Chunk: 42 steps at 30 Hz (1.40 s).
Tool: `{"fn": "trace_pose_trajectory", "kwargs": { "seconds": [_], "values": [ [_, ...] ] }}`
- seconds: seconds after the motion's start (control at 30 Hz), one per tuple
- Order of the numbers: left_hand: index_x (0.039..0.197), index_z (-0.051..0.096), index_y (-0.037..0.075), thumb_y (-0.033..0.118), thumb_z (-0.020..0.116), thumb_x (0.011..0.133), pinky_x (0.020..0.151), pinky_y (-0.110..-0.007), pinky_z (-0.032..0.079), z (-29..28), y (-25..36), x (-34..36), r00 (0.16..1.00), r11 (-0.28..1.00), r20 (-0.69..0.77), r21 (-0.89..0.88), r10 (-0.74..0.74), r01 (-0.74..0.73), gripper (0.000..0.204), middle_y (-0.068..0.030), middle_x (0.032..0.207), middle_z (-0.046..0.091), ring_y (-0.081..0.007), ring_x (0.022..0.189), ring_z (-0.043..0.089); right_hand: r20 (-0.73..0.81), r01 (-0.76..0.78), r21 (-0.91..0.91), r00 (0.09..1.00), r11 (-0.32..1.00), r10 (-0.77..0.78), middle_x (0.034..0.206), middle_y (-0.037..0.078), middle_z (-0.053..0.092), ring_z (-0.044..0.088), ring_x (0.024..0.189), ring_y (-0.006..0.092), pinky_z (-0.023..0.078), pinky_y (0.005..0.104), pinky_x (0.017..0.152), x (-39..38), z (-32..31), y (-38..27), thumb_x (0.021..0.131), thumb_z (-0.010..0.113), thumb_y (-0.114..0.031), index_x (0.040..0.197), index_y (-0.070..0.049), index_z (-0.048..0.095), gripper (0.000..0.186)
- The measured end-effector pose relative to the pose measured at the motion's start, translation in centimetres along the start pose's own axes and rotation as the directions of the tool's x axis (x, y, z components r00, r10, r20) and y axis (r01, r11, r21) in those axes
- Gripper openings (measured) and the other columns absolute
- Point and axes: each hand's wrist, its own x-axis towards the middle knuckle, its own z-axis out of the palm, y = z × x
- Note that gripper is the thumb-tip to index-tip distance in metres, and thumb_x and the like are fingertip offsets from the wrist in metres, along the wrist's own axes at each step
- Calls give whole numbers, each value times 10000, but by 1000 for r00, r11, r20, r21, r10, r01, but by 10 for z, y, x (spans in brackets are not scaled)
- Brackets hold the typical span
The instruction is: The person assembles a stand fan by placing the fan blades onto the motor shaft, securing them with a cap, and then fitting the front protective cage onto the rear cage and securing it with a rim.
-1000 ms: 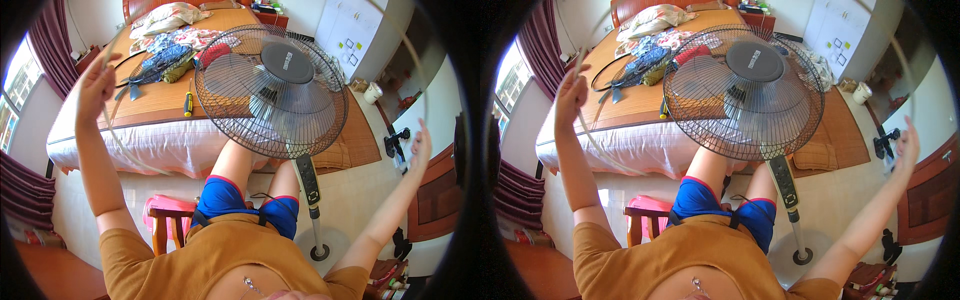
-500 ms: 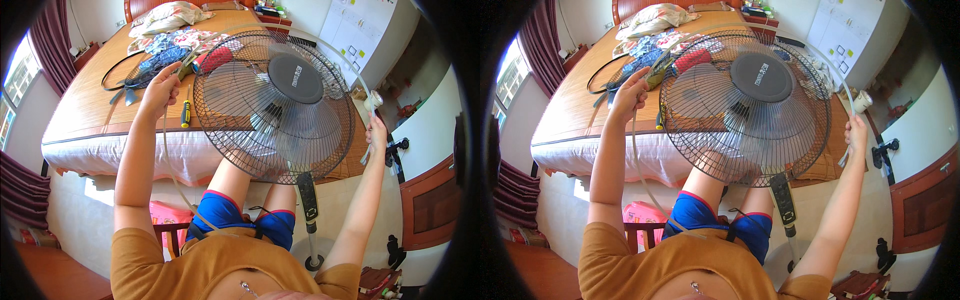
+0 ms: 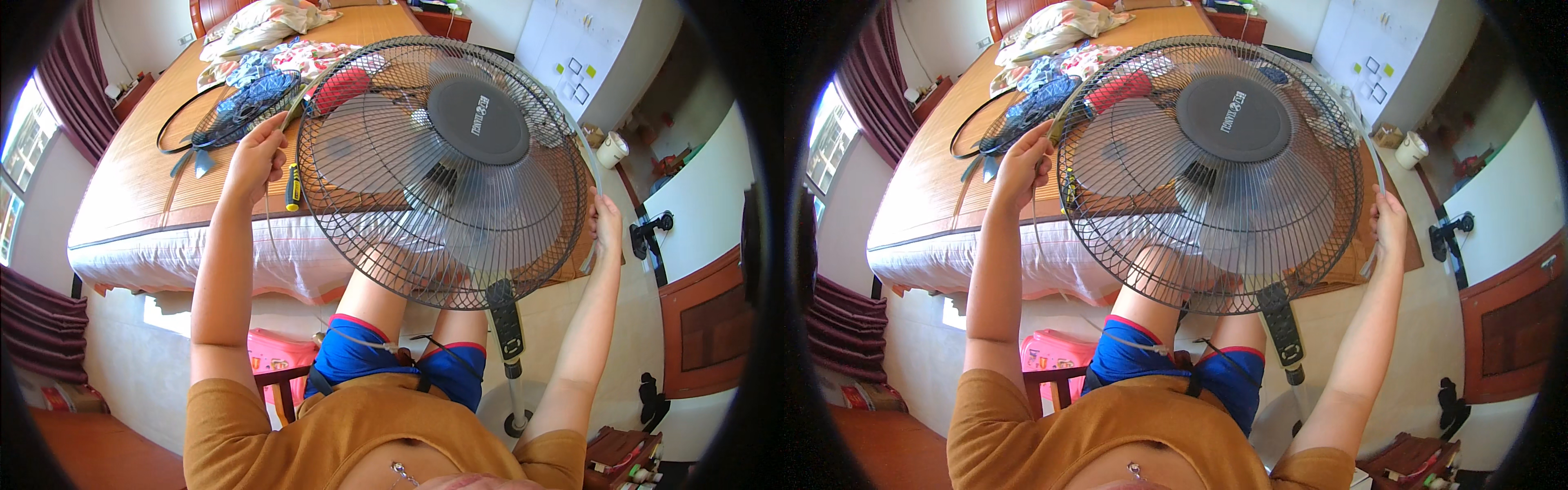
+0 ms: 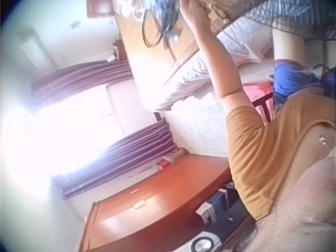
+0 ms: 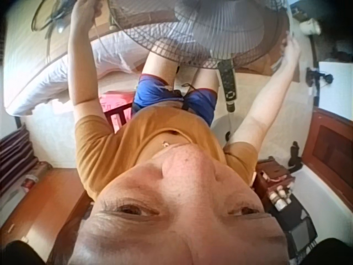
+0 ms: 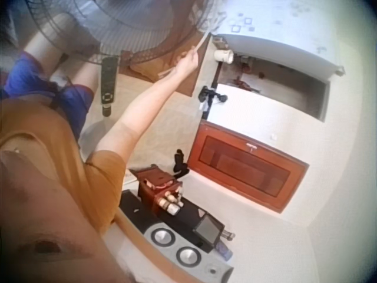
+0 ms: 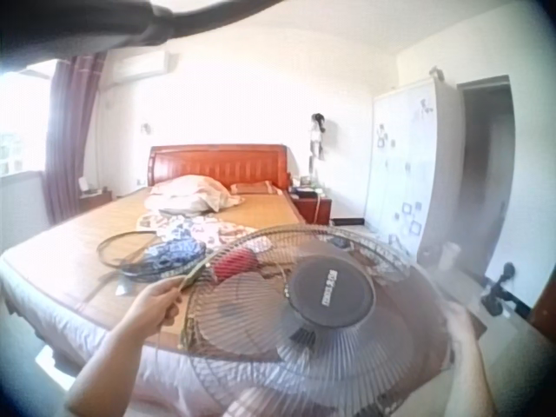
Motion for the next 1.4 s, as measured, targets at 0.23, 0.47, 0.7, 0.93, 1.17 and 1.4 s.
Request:
{"fn": "trace_pose_trajectory", "kwargs": {
  "seconds": [0.23,0.47,0.7,0.93,1.17,1.4],
  "values": [
    [1278,444,57,80,455,896,385,-171,286,1,-3,3,1000,1000,-16,5,15,-15,383,-4,779,436,-44,517,381,9,-17,4,1000,1000,17,604,-68,434,322,399,18,190,174,347,-7,3,4,910,470,-226,1142,-110,569,278],
    [1275,445,49,88,450,904,383,-169,294,4,-3,9,1000,1000,-16,-19,21,-22,373,3,773,432,-39,519,383,35,-9,20,999,1000,8,598,-73,431,318,394,15,184,173,342,-3,6,7,908,476,-228,1125,-106,573,267],
    [1287,431,56,96,449,912,393,-163,292,2,-6,3,1000,1000,-4,-27,12,-12,378,6,775,431,-43,536,380,41,-48,95,998,994,44,592,-60,428,312,382,20,180,177,330,-15,8,6,917,453,-207,1120,-92,561,257],
    [1288,429,60,108,454,915,402,-163,304,4,-6,0,1000,1000,10,-21,16,-16,378,5,785,444,-48,539,397,33,-36,61,999,997,34,586,-63,422,317,382,23,186,181,328,-22,5,5,917,458,-211,1129,-82,560,269],
    [1257,441,8,128,480,906,414,-187,407,5,-9,-8,997,999,66,-19,29,-27,373,-15,829,544,-58,547,482,87,-12,12,996,1000,11,595,-61,455,359,409,30,246,185,354,-41,5,1,910,464,-209,1130,-73,560,276],
    [1223,471,7,152,492,906,504,-195,492,23,-8,-44,998,998,66,-55,-15,18,349,-6,819,602,-58,583,554,78,68,52,994,996,-72,596,-43,476,384,416,45,278,186,363,-58,11,1,913,464,-225,1097,-46,579,281]
  ]
}}
